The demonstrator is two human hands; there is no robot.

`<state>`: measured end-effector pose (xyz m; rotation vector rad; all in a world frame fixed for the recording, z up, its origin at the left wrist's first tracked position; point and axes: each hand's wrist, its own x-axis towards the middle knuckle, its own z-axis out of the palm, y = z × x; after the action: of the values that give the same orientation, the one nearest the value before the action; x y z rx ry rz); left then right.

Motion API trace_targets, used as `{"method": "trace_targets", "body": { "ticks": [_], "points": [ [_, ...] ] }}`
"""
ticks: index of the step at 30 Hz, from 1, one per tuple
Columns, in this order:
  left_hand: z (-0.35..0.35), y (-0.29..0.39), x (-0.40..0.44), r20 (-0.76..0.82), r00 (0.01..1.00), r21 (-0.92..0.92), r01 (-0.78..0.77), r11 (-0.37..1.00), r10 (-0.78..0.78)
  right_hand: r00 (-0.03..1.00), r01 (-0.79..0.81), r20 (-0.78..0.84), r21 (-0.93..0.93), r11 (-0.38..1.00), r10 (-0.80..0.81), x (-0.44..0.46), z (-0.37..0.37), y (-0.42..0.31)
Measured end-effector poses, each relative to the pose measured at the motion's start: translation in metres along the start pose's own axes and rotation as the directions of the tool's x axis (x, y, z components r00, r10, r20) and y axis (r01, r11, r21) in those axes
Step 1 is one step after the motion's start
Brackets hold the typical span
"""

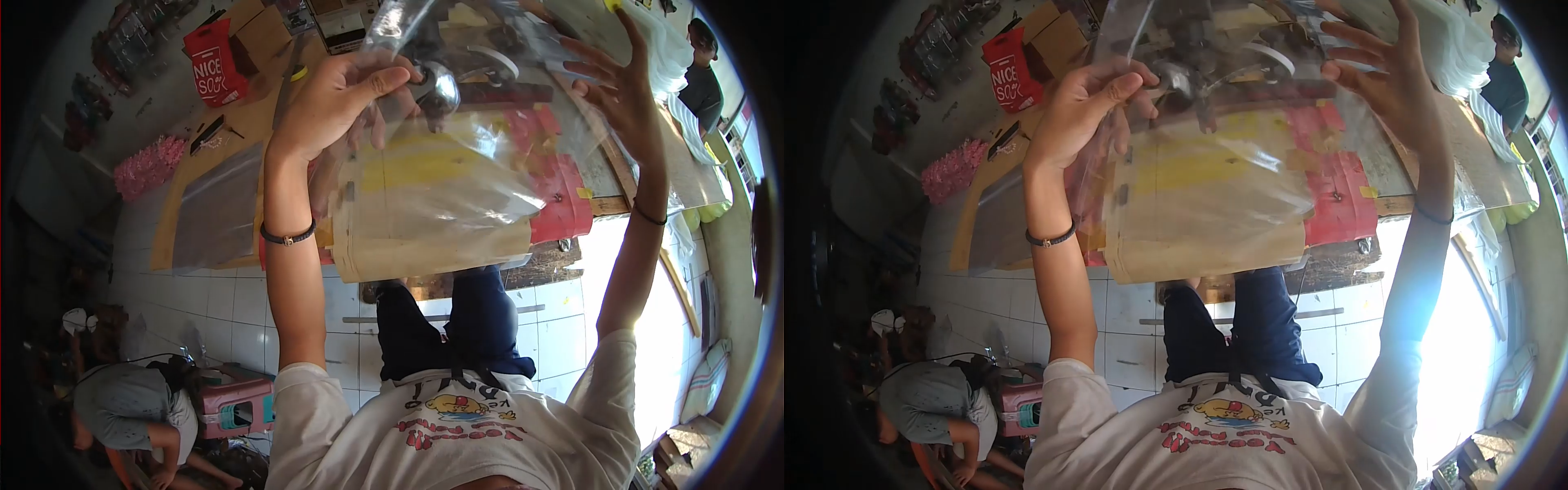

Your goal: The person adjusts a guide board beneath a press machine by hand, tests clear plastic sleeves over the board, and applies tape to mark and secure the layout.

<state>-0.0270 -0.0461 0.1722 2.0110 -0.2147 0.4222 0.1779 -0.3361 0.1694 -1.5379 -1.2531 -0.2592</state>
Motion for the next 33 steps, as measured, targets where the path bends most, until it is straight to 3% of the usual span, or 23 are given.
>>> {"method": "trace_targets", "body": {
  "ticks": [2, 4, 6, 7, 10, 11, 12, 15, 18, 19, 20, 22, 23, 26, 28, 29, 32, 33],
  "points": [
    [0.008, 0.004, 0.003, 0.171, 0.975, 0.036, 0.138, 0.99, -0.142, 0.989, 0.119, 0.092, -0.043, 0.992, -0.114, -0.013, 0.015, 0.022],
    [0.018, 0.0, 0.009, 0.285, 0.924, 0.074, 0.244, 0.967, -0.255, 0.994, -0.031, 0.11, 0.09, 0.995, 0.021, -0.028, 0.035, 0.019],
    [0.026, -0.015, 0.013, 0.343, 0.873, 0.104, 0.331, 0.938, -0.346, 0.91, -0.39, 0.251, 0.251, 0.886, 0.33, -0.045, 0.042, 0.01],
    [0.027, -0.017, 0.011, 0.338, 0.859, 0.119, 0.365, 0.923, -0.383, 0.965, -0.257, 0.119, 0.275, 0.926, 0.232, -0.057, 0.055, 0.021],
    [0.011, -0.045, -0.011, 0.487, 0.771, 0.215, 0.349, 0.912, -0.41, 0.885, -0.463, 0.064, 0.227, 0.857, 0.461, -0.091, 0.05, 0.026],
    [0.006, -0.05, -0.024, 0.484, 0.728, 0.248, 0.418, 0.874, -0.486, 0.872, -0.478, 0.014, 0.232, 0.847, 0.489, -0.105, 0.048, 0.03],
    [0.004, -0.052, -0.04, 0.477, 0.68, 0.278, 0.484, 0.83, -0.557, 0.856, -0.495, -0.033, 0.235, 0.837, 0.516, -0.12, 0.045, 0.035],
    [0.01, -0.071, -0.078, 0.374, 0.721, 0.156, 0.571, 0.806, -0.583, 0.794, -0.577, -0.078, 0.211, 0.789, 0.602, -0.149, 0.041, 0.03],
    [0.029, -0.088, -0.11, 0.241, 0.831, 0.077, 0.498, 0.864, -0.501, 0.77, -0.612, -0.086, 0.183, 0.77, 0.632, -0.174, 0.039, 0.029],
    [0.037, -0.078, -0.114, 0.165, 0.767, 0.166, 0.599, 0.783, -0.621, 0.759, -0.621, -0.098, 0.19, 0.76, 0.644, -0.179, 0.036, 0.024],
    [0.047, -0.079, -0.12, 0.037, 0.858, 0.292, 0.481, 0.827, -0.512, 0.747, -0.631, -0.106, 0.197, 0.75, 0.657, -0.184, 0.032, 0.019],
    [0.068, -0.083, -0.131, -0.15, 0.968, 0.562, 0.25, 0.788, -0.2, 0.764, -0.595, -0.178, 0.178, 0.784, 0.62, -0.2, 0.019, 0.02],
    [0.077, -0.082, -0.138, -0.145, 0.959, 0.634, 0.278, 0.722, -0.243, 0.751, -0.603, -0.2, 0.18, 0.777, 0.629, -0.209, 0.01, 0.02],
    [0.096, -0.092, -0.148, -0.1, 0.979, 0.82, 0.182, 0.542, -0.177, 0.672, -0.674, -0.259, 0.171, 0.718, 0.693, -0.205, -0.007, -0.002],
    [0.099, -0.094, -0.149, -0.104, 0.965, 0.818, 0.221, 0.531, -0.241, 0.628, -0.721, -0.302, 0.123, 0.682, 0.717, -0.194, -0.013, -0.018],
    [0.101, -0.094, -0.149, -0.114, 0.964, 0.819, 0.229, 0.526, -0.241, 0.698, -0.652, -0.314, 0.092, 0.752, 0.644, -0.206, -0.024, -0.009],
    [0.108, -0.094, -0.149, -0.147, 0.964, 0.824, 0.244, 0.512, -0.223, 0.684, -0.672, -0.367, 0.018, 0.74, 0.63, -0.201, -0.037, -0.024],
    [0.109, -0.095, -0.149, -0.157, 0.964, 0.827, 0.247, 0.506, -0.215, 0.728, -0.634, -0.339, 0.002, 0.774, 0.597, -0.205, -0.042, -0.025]
  ]
}}
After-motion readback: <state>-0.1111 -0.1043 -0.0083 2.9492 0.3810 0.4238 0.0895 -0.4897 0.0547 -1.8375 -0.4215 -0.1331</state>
